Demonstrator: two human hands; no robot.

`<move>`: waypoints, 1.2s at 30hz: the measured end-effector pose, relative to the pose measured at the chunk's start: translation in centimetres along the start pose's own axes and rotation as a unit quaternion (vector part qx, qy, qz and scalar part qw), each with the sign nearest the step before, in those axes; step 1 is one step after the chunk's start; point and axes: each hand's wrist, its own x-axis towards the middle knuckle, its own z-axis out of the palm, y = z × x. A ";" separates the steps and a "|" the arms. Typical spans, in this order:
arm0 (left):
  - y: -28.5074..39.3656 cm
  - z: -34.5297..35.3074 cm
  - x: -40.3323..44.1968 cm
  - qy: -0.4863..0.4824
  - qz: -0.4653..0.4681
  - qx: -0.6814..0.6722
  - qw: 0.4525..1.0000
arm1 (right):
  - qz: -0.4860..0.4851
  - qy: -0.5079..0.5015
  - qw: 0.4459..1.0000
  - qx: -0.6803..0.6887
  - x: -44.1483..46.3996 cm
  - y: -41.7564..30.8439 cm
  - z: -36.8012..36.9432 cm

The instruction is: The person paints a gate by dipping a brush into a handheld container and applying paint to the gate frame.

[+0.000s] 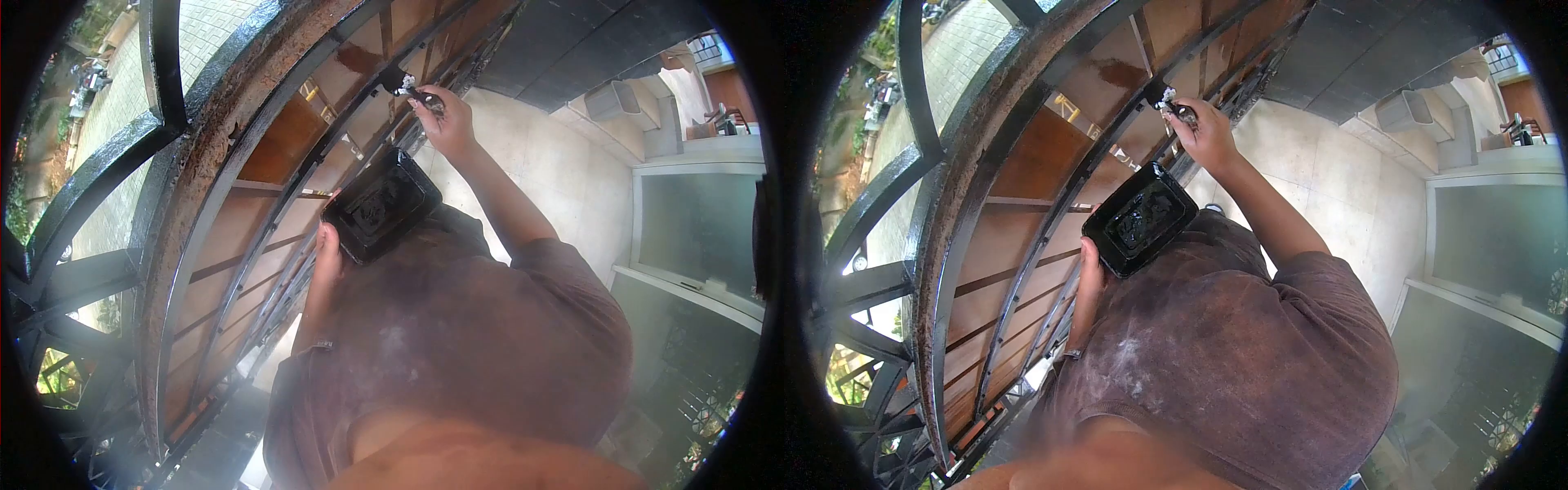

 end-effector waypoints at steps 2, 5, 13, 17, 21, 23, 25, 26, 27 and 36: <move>-0.1 -0.2 0.0 0.003 -0.012 -0.016 1.000 | -0.016 0.001 1.000 -0.007 0.1 -0.6 -0.1; -0.1 -0.2 0.1 0.005 -0.010 -0.019 1.000 | -0.016 -0.025 0.999 -0.031 0.0 -1.2 -0.2; -0.2 -0.6 -0.2 0.006 0.011 0.010 1.000 | -0.051 -0.028 0.998 -0.014 -0.8 -1.8 0.6; -0.5 -1.4 -0.7 0.021 0.011 0.013 1.000 | -0.066 -0.030 0.997 -0.011 -0.9 -2.7 0.8; 0.2 -0.9 -1.4 0.022 0.006 0.005 1.000 | -0.069 -0.058 0.996 -0.004 -1.1 -3.1 0.9; 0.2 -1.0 -1.4 0.001 0.006 0.013 1.000 | -0.077 -0.067 0.995 -0.011 -1.1 -3.4 0.9; 0.4 -0.8 -1.5 -0.003 0.011 0.019 1.000 | -0.047 -0.066 0.997 0.010 -1.3 -3.9 1.0; 0.4 -0.7 -1.5 -0.007 0.015 0.024 1.000 | -0.049 -0.066 0.997 0.010 -1.5 -4.1 1.0; 0.4 -0.8 -1.5 -0.008 0.017 0.023 1.000 | -0.029 -0.077 0.997 0.009 -1.7 -4.1 1.0; -0.4 -0.6 -1.7 -0.020 0.031 -0.012 0.999 | -0.013 -0.082 0.995 0.047 -2.4 -4.7 1.8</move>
